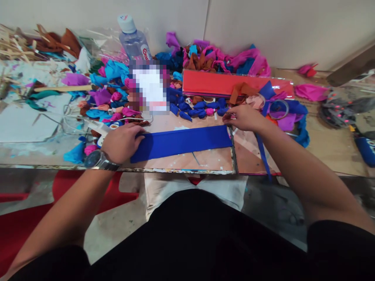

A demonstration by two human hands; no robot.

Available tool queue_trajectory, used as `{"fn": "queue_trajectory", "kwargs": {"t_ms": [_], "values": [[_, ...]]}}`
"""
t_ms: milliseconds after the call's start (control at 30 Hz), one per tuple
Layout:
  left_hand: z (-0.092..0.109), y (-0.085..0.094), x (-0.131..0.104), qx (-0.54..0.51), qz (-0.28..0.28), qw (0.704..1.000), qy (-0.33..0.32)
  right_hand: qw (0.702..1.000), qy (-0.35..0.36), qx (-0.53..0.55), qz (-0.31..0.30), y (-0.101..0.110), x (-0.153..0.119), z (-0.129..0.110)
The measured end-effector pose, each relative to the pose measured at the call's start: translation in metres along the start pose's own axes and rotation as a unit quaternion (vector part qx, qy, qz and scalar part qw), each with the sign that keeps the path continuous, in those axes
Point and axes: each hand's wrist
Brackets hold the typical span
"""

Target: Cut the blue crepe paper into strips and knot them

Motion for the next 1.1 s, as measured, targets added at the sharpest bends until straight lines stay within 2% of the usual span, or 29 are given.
{"fn": "queue_trajectory", "kwargs": {"t_ms": [100,333,667,833,1000,1100], "values": [[0.000,0.000,-0.001,-0.008,0.000,1.000,-0.004,1.000,-0.012,0.005,-0.012,0.003,0.000,0.005],[0.001,0.002,-0.002,-0.018,0.012,1.000,0.000,0.998,0.021,-0.010,-0.054,-0.003,0.006,0.006],[0.002,0.003,-0.002,-0.035,0.006,0.999,0.009,0.991,0.109,-0.057,-0.051,-0.011,-0.009,0.010],[0.001,0.004,-0.003,-0.026,0.014,1.000,0.002,0.989,0.120,-0.057,-0.067,-0.014,-0.011,0.008],[0.006,0.009,0.002,-0.028,0.031,0.999,-0.008,0.991,0.121,-0.037,-0.035,-0.005,-0.021,0.004],[0.021,0.020,0.013,-0.066,0.065,0.994,-0.058,0.990,0.132,-0.049,-0.017,0.007,-0.033,-0.003]]}}
Point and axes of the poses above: each hand's wrist, its own x-axis towards the middle knuckle, its own y-axis out of the back of the hand, z = x × y, and after that the axes turned 11 degrees about x, right-handed
